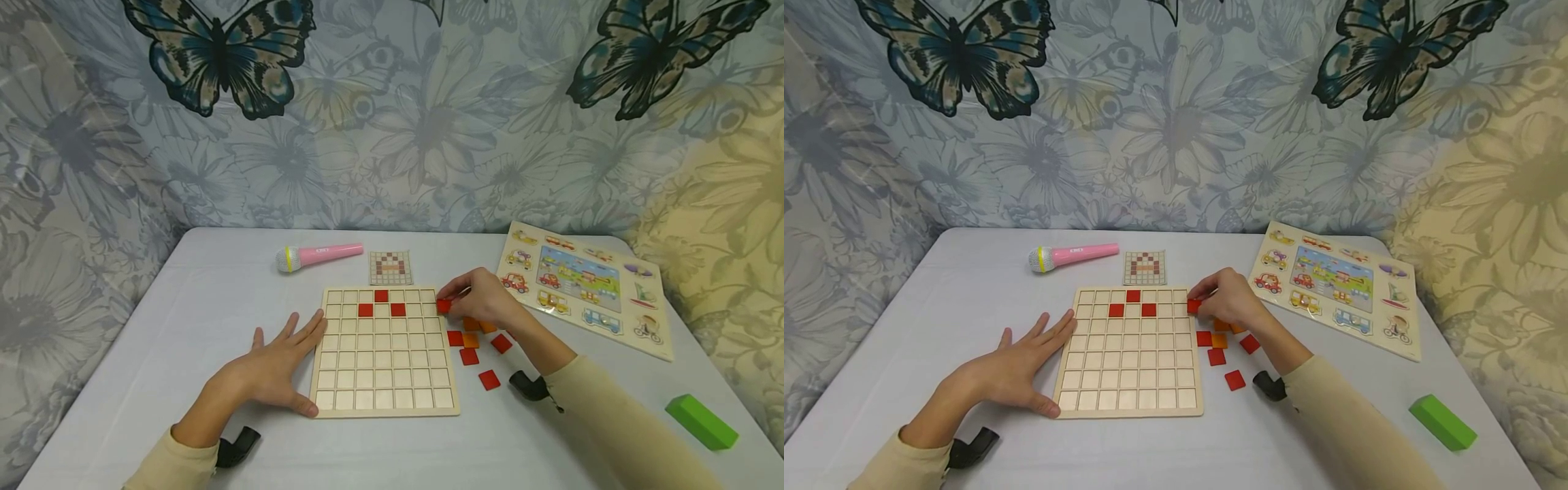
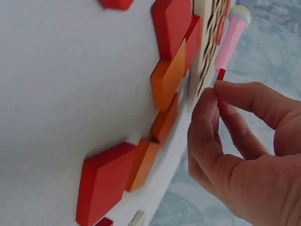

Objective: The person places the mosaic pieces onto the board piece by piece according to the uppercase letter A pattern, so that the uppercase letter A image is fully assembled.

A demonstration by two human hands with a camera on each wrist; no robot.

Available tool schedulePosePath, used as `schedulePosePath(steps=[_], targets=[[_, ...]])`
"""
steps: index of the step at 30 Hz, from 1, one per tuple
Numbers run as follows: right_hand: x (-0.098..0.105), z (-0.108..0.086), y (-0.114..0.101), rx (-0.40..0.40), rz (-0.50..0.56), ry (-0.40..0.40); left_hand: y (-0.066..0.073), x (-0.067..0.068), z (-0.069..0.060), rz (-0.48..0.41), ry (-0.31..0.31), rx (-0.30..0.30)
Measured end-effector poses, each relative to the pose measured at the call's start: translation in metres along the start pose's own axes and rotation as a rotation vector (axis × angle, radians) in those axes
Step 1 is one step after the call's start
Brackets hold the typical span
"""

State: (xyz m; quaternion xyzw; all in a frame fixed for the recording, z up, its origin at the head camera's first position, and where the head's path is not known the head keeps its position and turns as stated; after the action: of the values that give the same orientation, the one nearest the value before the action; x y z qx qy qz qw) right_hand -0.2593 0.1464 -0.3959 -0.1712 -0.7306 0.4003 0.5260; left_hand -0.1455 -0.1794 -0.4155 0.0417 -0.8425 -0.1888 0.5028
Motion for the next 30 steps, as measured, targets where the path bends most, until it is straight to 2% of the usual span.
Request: schedulePosePath(steps=[7,19,30], targets=[[-0.007,-0.001,-0.008,0.042,-0.002,-0.007,0.000,0.000,0.000,0.002,0.001,-0.003],[-0.018,-0.001,-0.013,0.027,0.002,-0.029,-0.001,-0.001,0.000,0.010,0.004,0.002],[-0.032,0.000,-0.022,0.047,-0.010,-0.066,-0.002,-0.001,0.001,0.008,0.010,-0.006]])
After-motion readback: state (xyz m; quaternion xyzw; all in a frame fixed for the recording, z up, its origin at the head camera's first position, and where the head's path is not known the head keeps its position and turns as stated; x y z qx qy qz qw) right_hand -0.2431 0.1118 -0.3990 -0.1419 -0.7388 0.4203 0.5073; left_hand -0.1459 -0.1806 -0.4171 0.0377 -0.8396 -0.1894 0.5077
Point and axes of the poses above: each hand's wrist, its own z-axis towards the middle knuckle, its own x-axis out of the back of the hand, y = z × x, the point moved 7 cm from there along z, towards the middle knuckle, and after that the axes turned 11 degrees about x, right-handed, at the moved point
